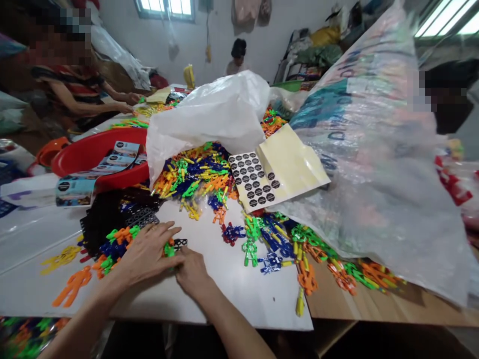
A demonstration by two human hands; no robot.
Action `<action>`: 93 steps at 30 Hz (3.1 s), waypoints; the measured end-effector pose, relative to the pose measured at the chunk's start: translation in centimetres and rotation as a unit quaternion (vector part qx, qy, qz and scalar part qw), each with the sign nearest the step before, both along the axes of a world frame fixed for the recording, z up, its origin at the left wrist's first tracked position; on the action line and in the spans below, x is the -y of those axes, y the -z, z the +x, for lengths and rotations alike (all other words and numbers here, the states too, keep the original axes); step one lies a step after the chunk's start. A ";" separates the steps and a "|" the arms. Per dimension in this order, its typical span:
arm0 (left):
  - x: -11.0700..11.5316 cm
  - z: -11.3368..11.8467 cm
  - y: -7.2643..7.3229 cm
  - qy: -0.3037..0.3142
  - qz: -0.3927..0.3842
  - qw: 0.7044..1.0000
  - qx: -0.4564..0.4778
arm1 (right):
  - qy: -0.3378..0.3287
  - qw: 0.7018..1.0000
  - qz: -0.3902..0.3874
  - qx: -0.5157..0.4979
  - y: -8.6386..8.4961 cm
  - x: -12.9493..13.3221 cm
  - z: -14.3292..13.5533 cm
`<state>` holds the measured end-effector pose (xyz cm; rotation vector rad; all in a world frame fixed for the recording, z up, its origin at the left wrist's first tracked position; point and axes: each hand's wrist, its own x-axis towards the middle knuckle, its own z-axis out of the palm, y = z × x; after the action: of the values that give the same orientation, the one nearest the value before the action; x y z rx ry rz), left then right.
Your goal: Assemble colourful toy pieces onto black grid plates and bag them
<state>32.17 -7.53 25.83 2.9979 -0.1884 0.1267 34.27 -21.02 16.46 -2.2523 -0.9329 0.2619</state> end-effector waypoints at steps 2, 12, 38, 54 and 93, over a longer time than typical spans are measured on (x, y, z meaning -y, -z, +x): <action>-0.2 -0.1 0.0 -0.009 0.014 1.000 0.004 | -0.033 0.998 -0.046 0.006 -0.6 -0.6 0.0; -0.8 -0.3 0.6 0.010 0.016 1.000 0.003 | 0.191 0.975 -0.111 -0.023 -5.3 4.9 17.3; 0.7 0.0 0.0 -0.022 -0.015 1.000 0.012 | 0.060 0.982 0.137 -0.116 0.9 0.5 1.6; -0.2 -0.3 0.2 0.013 0.014 1.000 -0.006 | 0.078 0.992 -0.096 0.039 -4.5 4.2 13.6; 0.5 -0.6 -0.3 -0.035 -0.011 0.999 -0.015 | -0.107 0.987 -0.086 0.079 -0.8 -2.1 3.9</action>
<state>31.60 -8.07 26.12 2.9837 -0.0791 0.0903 38.19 -18.96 17.28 -2.3567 -1.2825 0.2708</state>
